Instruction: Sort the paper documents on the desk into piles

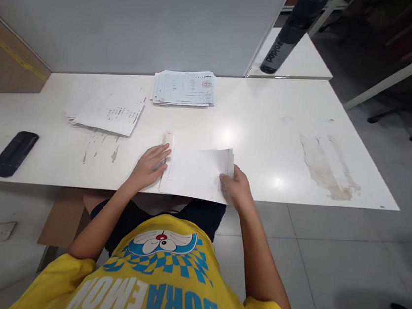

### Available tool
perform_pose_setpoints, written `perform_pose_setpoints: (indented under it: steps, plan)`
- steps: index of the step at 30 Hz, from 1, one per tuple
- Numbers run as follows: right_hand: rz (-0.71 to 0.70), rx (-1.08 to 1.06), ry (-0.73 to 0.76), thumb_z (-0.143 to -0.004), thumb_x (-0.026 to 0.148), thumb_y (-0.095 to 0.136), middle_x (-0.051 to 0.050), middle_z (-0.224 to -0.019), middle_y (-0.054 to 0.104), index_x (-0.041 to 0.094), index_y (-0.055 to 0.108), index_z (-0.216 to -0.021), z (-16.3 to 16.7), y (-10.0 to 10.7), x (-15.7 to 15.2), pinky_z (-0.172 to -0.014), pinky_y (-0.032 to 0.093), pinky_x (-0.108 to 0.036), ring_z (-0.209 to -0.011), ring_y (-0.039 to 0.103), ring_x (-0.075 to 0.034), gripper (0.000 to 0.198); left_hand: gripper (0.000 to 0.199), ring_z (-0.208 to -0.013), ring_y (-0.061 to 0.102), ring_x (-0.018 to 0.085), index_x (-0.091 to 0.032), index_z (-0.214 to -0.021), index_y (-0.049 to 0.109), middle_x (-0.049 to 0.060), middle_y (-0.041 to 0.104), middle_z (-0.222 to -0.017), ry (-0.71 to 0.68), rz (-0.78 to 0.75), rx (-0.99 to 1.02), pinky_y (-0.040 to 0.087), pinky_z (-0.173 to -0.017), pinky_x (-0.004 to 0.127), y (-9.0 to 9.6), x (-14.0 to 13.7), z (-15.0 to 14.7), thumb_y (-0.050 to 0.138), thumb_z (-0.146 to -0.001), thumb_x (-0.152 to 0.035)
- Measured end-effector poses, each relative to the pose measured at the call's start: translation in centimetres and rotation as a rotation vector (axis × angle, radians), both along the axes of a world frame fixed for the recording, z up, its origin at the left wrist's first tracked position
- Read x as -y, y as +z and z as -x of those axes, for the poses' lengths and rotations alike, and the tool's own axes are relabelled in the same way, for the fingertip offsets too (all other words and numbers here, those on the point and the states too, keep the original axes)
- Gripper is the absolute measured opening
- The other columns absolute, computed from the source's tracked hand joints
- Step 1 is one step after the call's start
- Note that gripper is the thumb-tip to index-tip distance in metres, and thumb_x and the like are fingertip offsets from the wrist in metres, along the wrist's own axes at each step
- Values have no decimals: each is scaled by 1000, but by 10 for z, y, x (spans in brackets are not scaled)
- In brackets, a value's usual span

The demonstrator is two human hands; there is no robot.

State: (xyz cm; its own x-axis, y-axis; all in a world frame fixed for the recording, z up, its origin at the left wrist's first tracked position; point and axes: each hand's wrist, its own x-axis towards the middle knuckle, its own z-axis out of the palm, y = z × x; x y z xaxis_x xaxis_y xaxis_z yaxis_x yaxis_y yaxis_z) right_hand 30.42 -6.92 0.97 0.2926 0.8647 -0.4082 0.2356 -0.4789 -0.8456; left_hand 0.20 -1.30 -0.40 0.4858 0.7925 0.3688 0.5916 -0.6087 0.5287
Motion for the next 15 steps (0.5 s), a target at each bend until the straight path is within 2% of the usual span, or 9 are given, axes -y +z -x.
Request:
perform_pose_setpoints:
  steps: [4,9,15]
  plan:
    - [-12,-60,12,-69,32,66,-10,-111,74,18,68,-115,-8,-4,-5,-83,56,-41,-99,68,-31,47,40,-139,48,26,-20,-138,60,8,57,-147,20,-27,-6,44,-113,49,2,0,-3,46,-101,-29]
    - [-5,-63,68,-72,34,67,-10,-110,74,19,69,-116,-10,1,-3,-84,56,-41,-99,68,-31,47,37,-142,45,25,-25,-133,64,4,60,-144,64,74,-16,44,-112,50,11,7,-5,44,-102,-26]
    - [26,-70,62,-75,35,67,-10,-108,75,19,69,-120,-8,-4,-6,-78,58,-39,-95,70,-31,47,53,-143,44,28,-27,-139,59,3,56,-148,72,82,-90,42,-110,53,5,11,-4,43,-92,-6]
